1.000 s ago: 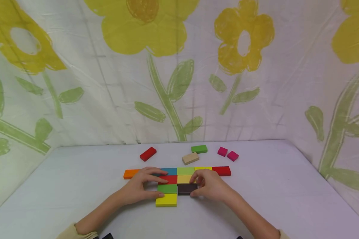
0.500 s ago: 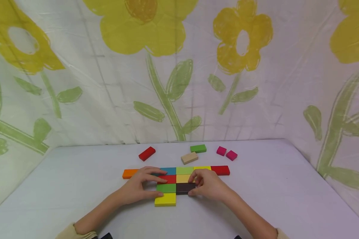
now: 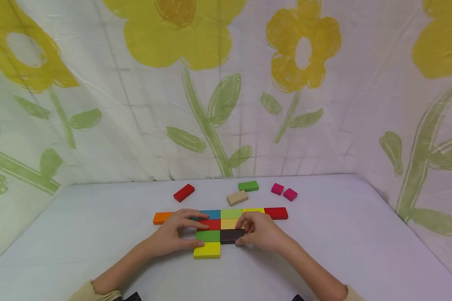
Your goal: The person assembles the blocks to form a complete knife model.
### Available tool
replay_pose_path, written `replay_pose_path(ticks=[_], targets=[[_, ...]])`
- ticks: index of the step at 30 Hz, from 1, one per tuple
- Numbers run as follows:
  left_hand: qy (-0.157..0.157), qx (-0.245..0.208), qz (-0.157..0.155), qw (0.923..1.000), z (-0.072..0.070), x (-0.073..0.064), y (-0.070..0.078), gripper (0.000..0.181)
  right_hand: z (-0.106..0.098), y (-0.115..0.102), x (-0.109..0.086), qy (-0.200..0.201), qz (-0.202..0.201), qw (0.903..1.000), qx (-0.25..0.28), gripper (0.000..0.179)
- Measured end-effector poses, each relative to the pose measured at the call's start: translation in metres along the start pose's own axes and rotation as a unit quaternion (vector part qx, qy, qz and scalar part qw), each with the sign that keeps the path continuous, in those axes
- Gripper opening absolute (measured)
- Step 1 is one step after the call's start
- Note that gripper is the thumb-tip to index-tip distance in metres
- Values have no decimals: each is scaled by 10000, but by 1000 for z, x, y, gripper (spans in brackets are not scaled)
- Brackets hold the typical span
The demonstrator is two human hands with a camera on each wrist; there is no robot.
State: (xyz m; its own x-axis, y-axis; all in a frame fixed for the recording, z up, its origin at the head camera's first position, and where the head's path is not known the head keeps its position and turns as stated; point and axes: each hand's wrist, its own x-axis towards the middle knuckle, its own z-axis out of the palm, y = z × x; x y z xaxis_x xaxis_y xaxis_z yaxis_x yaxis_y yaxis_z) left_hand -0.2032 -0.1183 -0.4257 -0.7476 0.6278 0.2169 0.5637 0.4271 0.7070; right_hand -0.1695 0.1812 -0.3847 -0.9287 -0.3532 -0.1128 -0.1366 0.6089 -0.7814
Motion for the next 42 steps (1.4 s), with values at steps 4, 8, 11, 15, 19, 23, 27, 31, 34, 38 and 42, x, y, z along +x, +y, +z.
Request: replay_pose_path(ticks=[4, 8, 11, 15, 19, 23, 27, 31, 34, 38, 42], targets=[[11, 18, 29, 10000, -1, 0, -1, 37, 0, -1, 0, -5, 4, 10000, -14, 35], [14, 0, -1, 10000, -1, 0, -1, 36, -1, -1, 0, -20, 4, 10000, 18, 35], [4, -19, -43, 10000, -1, -1, -2, 35, -3, -1, -1, -20, 9, 10000, 46, 34], [-11, -32, -75, 10000, -1, -1, -2, 35, -6, -1, -1, -8, 20, 10000, 74, 32], [7, -50, -55, 10000, -1, -1, -2, 35, -10, -2, -1, -16, -65, 9999, 131, 31], [11, -101, -6, 9999, 0, -1, -1, 35, -16, 0, -1, 35, -243, 9996, 159, 29], [5, -126, -30, 9999, 1, -1, -1, 35, -22, 2, 0, 90, -407, 9990, 159, 28], [-2, -134, -35, 9999, 1, -1, -2, 35, -28, 5, 5, 243, -457, 9986, 80, 29], [-8, -131, -33, 9999, 1, 0, -3, 36, -34, 5, 11, 387, -469, 9981, -25, 29], [-19, -123, -49, 9999, 1, 0, -3, 36, -43, 5, 21, 532, -424, 9975, -189, 31], [-18, -109, -40, 9999, 1, 0, -2, 36, -52, 7, 34, 614, -432, 9967, -319, 31]])
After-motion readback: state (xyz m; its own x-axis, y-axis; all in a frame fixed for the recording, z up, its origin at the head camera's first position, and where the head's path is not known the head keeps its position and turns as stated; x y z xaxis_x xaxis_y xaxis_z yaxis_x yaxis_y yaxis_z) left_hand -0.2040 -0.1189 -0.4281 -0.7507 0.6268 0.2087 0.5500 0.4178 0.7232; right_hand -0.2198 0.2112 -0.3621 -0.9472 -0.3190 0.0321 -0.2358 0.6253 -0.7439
